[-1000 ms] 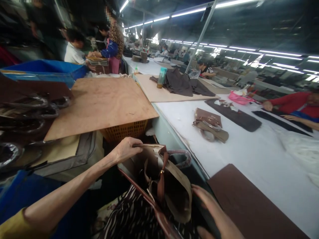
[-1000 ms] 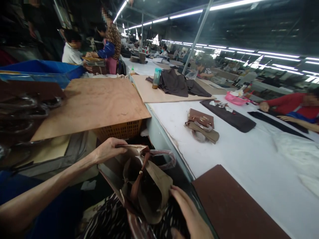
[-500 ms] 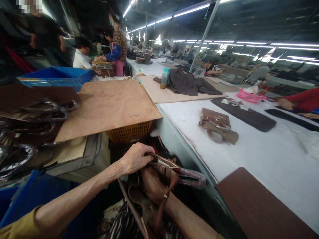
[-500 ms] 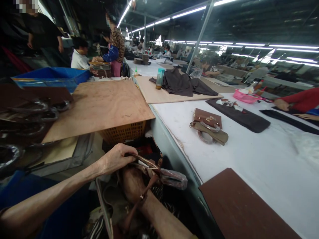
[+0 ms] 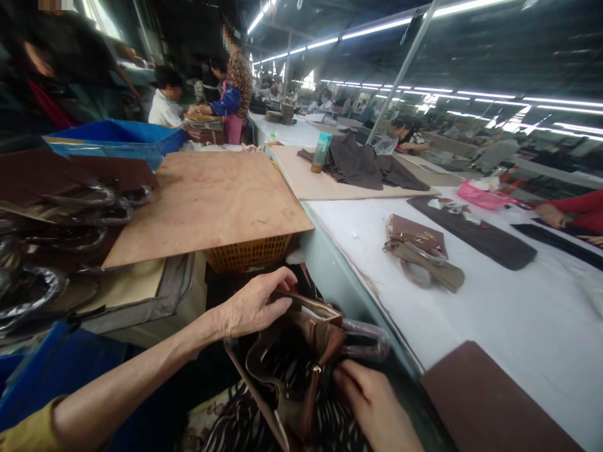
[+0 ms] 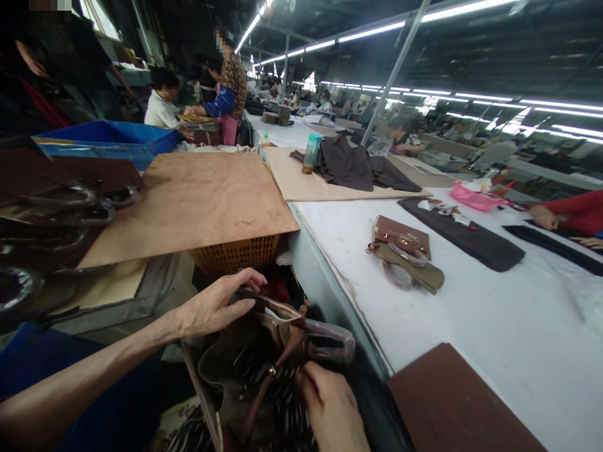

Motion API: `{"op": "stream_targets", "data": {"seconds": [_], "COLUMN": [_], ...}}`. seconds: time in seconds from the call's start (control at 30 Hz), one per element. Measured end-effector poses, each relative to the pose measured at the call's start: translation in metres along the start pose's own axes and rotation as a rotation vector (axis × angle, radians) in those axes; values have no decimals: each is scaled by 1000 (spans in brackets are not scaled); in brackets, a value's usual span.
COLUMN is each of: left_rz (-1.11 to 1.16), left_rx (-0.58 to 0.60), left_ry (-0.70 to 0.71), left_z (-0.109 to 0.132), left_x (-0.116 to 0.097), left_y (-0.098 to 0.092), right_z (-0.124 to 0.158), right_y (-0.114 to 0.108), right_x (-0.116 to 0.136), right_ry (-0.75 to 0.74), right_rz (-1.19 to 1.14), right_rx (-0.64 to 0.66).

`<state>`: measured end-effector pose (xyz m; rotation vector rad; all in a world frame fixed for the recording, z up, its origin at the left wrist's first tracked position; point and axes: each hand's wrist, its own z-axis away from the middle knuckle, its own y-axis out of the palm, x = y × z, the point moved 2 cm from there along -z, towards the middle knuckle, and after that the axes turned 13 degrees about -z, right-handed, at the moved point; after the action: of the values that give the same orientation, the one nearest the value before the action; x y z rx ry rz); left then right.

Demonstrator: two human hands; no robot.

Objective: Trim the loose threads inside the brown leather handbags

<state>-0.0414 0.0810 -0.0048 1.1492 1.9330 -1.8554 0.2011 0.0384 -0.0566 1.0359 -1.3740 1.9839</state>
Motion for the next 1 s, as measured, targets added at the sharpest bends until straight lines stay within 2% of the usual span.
{"op": "stream_targets", "data": {"seconds": [0.07, 0.13, 0.2, 0.27, 0.33, 0.43, 0.53, 0.63, 0.83, 1.0], "left_rz": [-36, -80, -142, -248, -400, -580, -580, -525, -414, -463], "left_rx": [-7, -8, -15, -32, -62, -51, 45, 6, -28, 7], "left_ry": [82, 156, 213, 275, 351, 404, 297, 157, 90, 44], "left_z": [2, 3, 3, 4, 4, 6, 6, 8, 5, -4], "left_x": [-4, -7, -8, -8, -13, -26, -41, -49, -43, -43], "left_y": [1, 3, 5, 5, 4, 0, -1, 2, 17, 16], "right_z": [8, 6, -3, -13, -18, -19, -17, -16, -15, -15], "right_y": [-32, -45, -41, -29, -18, -12, -15, -22, -30, -32], "right_x": [19, 42, 58, 65, 65, 63, 64, 65, 62, 60], "right_ry": [-107, -213, -189, -80, -18, -82, -125, -61, -101, -137], "right_rz": [79, 125, 204, 302, 366, 330, 239, 162, 69, 77], "right_rx": [-176, -227, -144, -56, -42, -19, 58, 95, 64, 64]}}
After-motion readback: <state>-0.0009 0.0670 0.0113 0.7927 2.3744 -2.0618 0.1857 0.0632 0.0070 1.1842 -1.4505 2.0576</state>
